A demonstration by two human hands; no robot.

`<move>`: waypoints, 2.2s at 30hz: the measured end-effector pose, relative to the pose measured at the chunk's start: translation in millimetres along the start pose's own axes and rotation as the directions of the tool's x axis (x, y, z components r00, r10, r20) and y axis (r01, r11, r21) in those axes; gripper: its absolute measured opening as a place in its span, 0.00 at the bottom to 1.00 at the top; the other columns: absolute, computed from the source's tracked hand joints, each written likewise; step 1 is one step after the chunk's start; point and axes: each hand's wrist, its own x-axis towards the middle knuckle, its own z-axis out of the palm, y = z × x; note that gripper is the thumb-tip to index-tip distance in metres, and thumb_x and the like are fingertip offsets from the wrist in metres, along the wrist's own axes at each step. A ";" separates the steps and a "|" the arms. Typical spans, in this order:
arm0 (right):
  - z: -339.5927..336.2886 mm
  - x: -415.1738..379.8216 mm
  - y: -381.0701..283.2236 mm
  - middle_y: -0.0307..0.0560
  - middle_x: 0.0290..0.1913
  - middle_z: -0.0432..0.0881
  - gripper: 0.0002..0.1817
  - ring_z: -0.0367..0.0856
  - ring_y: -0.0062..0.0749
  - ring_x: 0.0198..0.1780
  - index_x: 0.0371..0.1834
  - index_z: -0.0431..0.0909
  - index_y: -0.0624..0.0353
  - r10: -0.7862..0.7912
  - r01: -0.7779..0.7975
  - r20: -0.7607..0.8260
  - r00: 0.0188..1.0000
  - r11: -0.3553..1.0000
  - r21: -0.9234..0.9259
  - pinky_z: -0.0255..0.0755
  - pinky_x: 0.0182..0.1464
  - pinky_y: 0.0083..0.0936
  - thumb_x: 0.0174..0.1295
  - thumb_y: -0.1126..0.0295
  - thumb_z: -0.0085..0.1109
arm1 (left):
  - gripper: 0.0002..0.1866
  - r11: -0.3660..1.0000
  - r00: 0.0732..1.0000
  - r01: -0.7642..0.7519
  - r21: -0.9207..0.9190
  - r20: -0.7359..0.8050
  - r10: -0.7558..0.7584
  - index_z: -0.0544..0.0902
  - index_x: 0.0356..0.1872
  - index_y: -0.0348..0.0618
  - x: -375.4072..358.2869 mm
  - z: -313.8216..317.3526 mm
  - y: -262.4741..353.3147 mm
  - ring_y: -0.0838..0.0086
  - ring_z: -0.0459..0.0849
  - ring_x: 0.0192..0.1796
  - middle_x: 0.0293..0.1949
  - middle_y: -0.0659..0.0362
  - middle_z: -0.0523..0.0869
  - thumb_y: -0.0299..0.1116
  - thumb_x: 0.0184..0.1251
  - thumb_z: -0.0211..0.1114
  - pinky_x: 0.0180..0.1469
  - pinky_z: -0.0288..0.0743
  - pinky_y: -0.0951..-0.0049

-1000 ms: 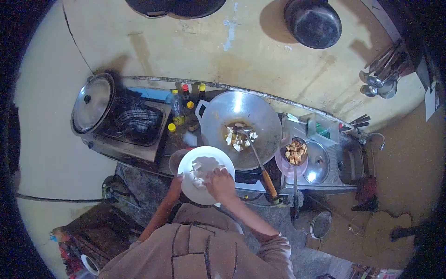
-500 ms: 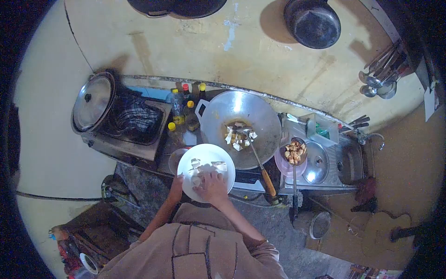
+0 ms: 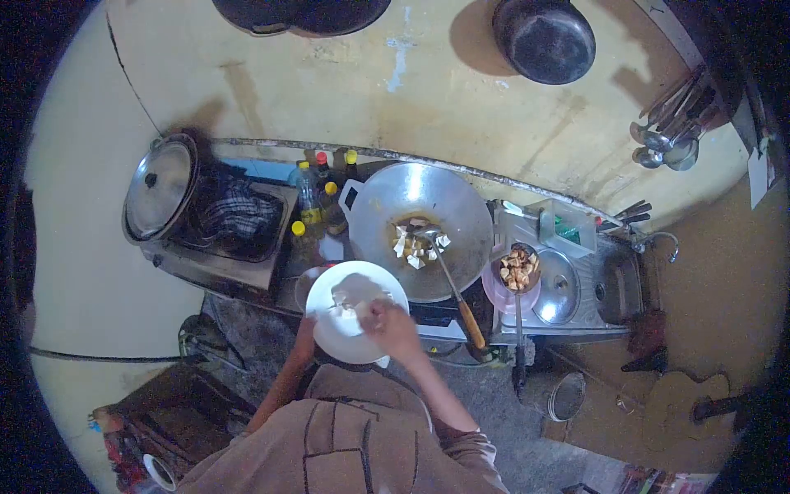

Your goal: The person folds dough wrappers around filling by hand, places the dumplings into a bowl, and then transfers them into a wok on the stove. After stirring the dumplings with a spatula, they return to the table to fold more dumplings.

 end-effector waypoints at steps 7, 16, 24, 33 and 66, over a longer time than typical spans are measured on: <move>-92.2 88.6 133.5 0.56 0.33 0.78 0.16 0.78 0.46 0.36 0.34 0.74 0.64 0.077 -0.069 -0.348 0.934 0.997 0.035 0.69 0.36 0.34 0.46 0.64 0.59 | 0.25 0.998 0.993 0.060 -0.029 -0.104 -0.063 0.61 0.56 0.34 -18.2 -41.1 -15.4 0.72 0.69 0.51 0.50 0.54 0.71 0.44 0.65 0.41 0.53 0.63 0.72; -66.4 199.7 255.2 0.60 0.32 0.77 0.13 0.72 0.57 0.40 0.32 0.74 0.63 -0.017 -0.116 -0.265 0.964 0.872 -0.476 0.66 0.45 0.40 0.41 0.69 0.59 | 0.19 0.998 0.917 0.012 -0.065 -0.397 -0.037 0.68 0.43 0.36 -34.0 -98.2 -66.9 0.73 0.71 0.44 0.39 0.56 0.73 0.44 0.66 0.40 0.47 0.66 0.72; -70.0 227.1 253.2 0.61 0.39 0.74 0.13 0.71 0.52 0.45 0.35 0.74 0.61 0.059 -0.144 -0.420 0.906 0.974 -0.175 0.66 0.48 0.37 0.42 0.79 0.54 | 0.25 0.993 0.919 -0.016 -0.115 -0.394 -0.031 0.63 0.55 0.35 -55.6 -71.0 -19.3 0.70 0.71 0.51 0.48 0.53 0.72 0.46 0.66 0.39 0.53 0.64 0.70; -102.7 128.5 103.2 0.48 0.35 0.78 0.12 0.79 0.36 0.31 0.36 0.76 0.58 -0.162 0.252 -0.497 0.852 0.960 0.118 0.72 0.33 0.27 0.47 0.82 0.51 | 0.26 0.998 0.990 0.040 -0.041 -0.132 -0.045 0.64 0.54 0.33 -0.9 -65.6 -70.2 0.71 0.71 0.49 0.48 0.53 0.72 0.47 0.66 0.40 0.52 0.64 0.72; -41.6 58.6 12.6 0.46 0.29 0.79 0.08 0.77 0.42 0.32 0.31 0.78 0.49 -0.347 0.352 -0.171 0.922 0.936 -0.001 0.70 0.36 0.32 0.45 0.69 0.54 | 0.24 0.981 0.989 0.130 -0.146 0.087 -0.118 0.64 0.55 0.34 -12.2 11.9 11.6 0.73 0.71 0.51 0.49 0.54 0.73 0.40 0.64 0.40 0.52 0.65 0.74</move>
